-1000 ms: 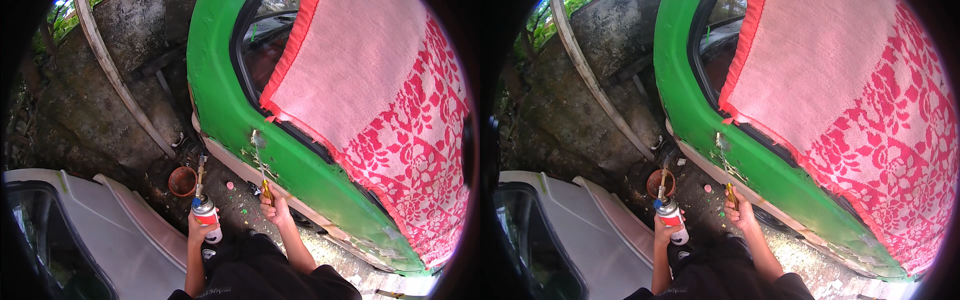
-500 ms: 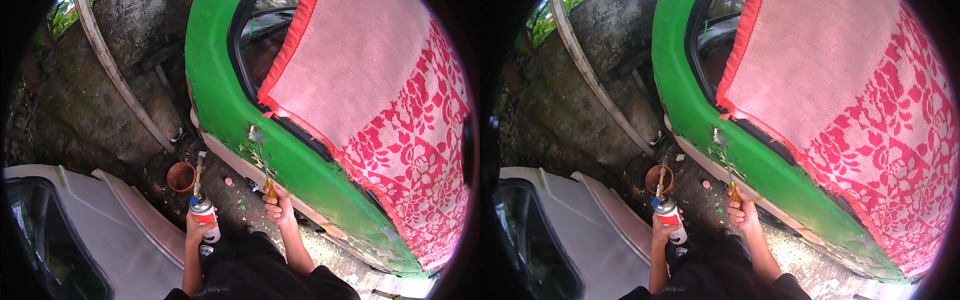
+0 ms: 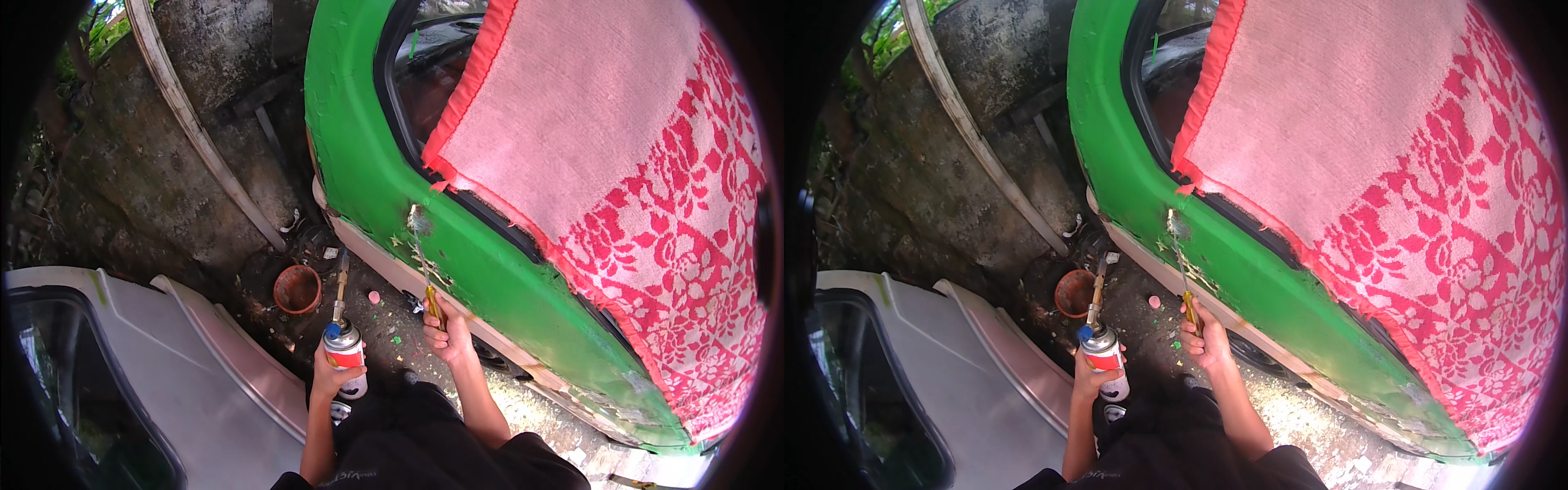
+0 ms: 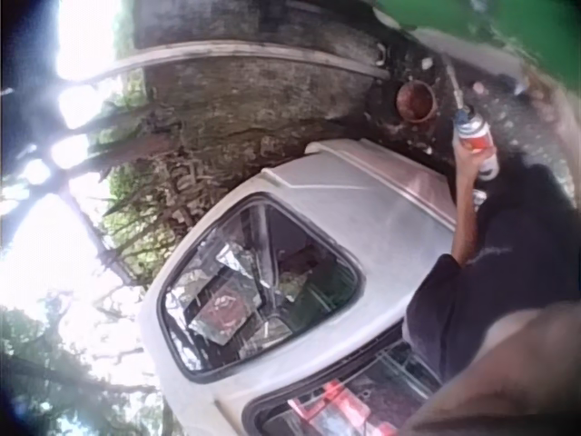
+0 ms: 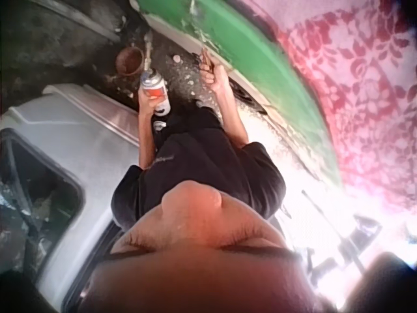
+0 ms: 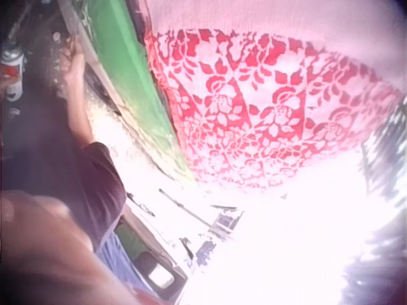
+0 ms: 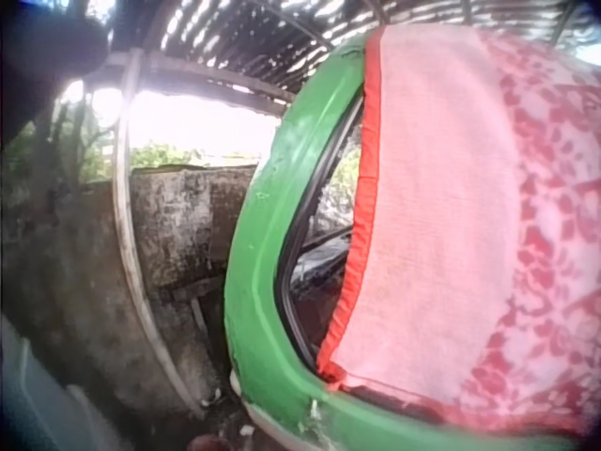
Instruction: The person uses a spray paint can and a small brush to apply green paint to a damaged area on the side of a green car. A patterned cloth covers the upper part of the car to protect it from overspray.
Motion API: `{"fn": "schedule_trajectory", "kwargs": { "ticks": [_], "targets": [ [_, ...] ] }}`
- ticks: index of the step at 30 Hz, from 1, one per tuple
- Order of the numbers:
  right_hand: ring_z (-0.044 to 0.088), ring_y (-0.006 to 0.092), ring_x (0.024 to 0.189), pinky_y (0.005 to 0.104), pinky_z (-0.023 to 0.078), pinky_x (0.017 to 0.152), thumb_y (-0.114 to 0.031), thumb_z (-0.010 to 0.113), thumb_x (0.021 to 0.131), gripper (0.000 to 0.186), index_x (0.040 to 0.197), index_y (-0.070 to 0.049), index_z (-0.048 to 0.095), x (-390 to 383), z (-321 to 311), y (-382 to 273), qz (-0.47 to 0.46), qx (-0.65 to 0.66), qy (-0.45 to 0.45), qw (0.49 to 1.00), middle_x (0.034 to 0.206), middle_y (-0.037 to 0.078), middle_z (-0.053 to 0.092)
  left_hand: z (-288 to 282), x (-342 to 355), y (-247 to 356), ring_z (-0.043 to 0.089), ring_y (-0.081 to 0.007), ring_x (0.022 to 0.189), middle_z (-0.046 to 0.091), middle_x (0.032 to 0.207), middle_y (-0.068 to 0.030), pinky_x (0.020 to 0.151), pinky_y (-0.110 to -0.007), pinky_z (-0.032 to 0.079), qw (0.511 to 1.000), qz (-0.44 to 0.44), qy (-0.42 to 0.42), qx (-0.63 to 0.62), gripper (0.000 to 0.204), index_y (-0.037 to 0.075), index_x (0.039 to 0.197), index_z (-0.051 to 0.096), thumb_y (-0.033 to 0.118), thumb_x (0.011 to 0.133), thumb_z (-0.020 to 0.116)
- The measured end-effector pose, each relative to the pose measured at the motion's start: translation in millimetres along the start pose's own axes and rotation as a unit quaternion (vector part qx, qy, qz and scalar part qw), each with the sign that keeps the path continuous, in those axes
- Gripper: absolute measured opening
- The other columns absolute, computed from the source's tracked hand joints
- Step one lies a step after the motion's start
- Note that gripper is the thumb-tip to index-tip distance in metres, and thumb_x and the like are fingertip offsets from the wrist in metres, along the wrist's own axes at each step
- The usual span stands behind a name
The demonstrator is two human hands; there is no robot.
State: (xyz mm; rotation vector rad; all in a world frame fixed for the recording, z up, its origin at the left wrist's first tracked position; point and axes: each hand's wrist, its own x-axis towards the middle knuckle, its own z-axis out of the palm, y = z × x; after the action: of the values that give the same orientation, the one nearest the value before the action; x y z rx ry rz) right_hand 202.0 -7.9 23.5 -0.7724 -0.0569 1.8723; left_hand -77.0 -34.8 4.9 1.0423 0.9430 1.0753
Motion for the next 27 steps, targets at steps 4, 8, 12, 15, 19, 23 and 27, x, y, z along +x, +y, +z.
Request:
{"fn": "schedule_trajectory", "kwargs": {
  "ticks": [4, 8, 12, 15, 19, 23, 27],
  "targets": [
    [0.023, 0.0036, 0.038, 0.0209, 0.016, 0.032, -0.044, 0.053, 0.107, 0.032, 0.105, -0.012, 0.055, -2.4, -2.7, -6.0, -0.006, -0.025, 0.017, 1.0, 0.066, -0.003, 0.041, -0.5, -0.4, 2.0, 0.071, -0.0214, 0.091, 0.071, 0.109, -0.0129, 0.082, -0.037, 0.059, 1.0, 0.002, 0.001, -0.001, 0.065, 0.001, 0.12, 0.06, -0.003, 0.06, 0.087],
    [0.023, 0.0039, 0.037, 0.0205, 0.017, 0.03, -0.044, 0.054, 0.107, 0.032, 0.104, -0.013, 0.056, 1.9, 0.4, -3.1, 0.008, 0.016, 0.001, 1.0, 0.065, -0.003, 0.041, -7.5, -5.3, -7.1, 0.072, -0.0197, 0.092, 0.072, 0.11, -0.0129, 0.083, -0.035, 0.06, 1.0, -0.005, -0.002, 0.007, 0.074, 0.002, 0.125, 0.055, -0.004, 0.061, 0.09],
    [0.024, 0.0039, 0.036, 0.0199, 0.019, 0.03, -0.044, 0.053, 0.107, 0.032, 0.104, -0.012, 0.057, -13.3, -13.2, -4.3, 0.02, 0.049, -0.011, 0.999, 0.064, -0.003, 0.042, -3.9, -12.2, -3.9, 0.071, -0.0196, 0.092, 0.072, 0.11, -0.0124, 0.084, -0.035, 0.059, 1.0, 0.0, -0.001, -0.012, 0.073, 0.003, 0.125, 0.055, -0.003, 0.061, 0.09],
    [0.024, 0.0041, 0.035, 0.0197, 0.019, 0.029, -0.043, 0.052, 0.108, 0.031, 0.104, -0.012, 0.057, 4.0, -0.8, -1.1, 0.027, 0.058, -0.007, 0.998, 0.064, -0.003, 0.043, -10.3, -4.4, -10.2, 0.072, -0.0198, 0.093, 0.072, 0.11, -0.0124, 0.084, -0.036, 0.059, 1.0, -0.006, 0.007, 0.0, 0.074, 0.002, 0.125, 0.055, -0.003, 0.06, 0.09],
    [0.026, 0.0044, 0.036, 0.0202, 0.019, 0.03, -0.042, 0.051, 0.108, 0.031, 0.105, -0.012, 0.056, -7.7, -14.4, -2.4, 0.039, 0.091, -0.027, 0.995, 0.064, -0.003, 0.043, -4.3, -6.6, -4.9, 0.072, -0.0217, 0.09, 0.071, 0.109, -0.0131, 0.082, -0.037, 0.059, 1.0, 0.004, 0.022, 0.003, 0.069, 0.001, 0.122, 0.058, -0.002, 0.06, 0.087],
    [0.025, 0.0045, 0.036, 0.0204, 0.019, 0.03, -0.042, 0.05, 0.109, 0.031, 0.105, -0.012, 0.055, 5.8, 0.3, -0.3, 0.031, 0.037, -0.009, 0.999, 0.064, -0.002, 0.043, -2.3, -6.2, -3.5, 0.071, -0.0221, 0.09, 0.072, 0.108, -0.0132, 0.082, -0.037, 0.059, 0.999, 0.0, 0.032, -0.004, 0.068, 0.001, 0.121, 0.058, -0.003, 0.059, 0.087],
    [0.023, 0.0041, 0.037, 0.0202, 0.018, 0.03, -0.043, 0.05, 0.108, 0.032, 0.106, -0.012, 0.055, -4.4, -14.5, -5.4, 0.013, 0.036, 0.005, 0.999, 0.064, -0.002, 0.041, -3.8, -7.9, -3.2, 0.071, -0.0219, 0.09, 0.072, 0.108, -0.013, 0.082, -0.037, 0.059, 0.999, 0.009, 0.033, -0.003, 0.068, 0.001, 0.121, 0.058, -0.003, 0.059, 0.086]
  ]
}}
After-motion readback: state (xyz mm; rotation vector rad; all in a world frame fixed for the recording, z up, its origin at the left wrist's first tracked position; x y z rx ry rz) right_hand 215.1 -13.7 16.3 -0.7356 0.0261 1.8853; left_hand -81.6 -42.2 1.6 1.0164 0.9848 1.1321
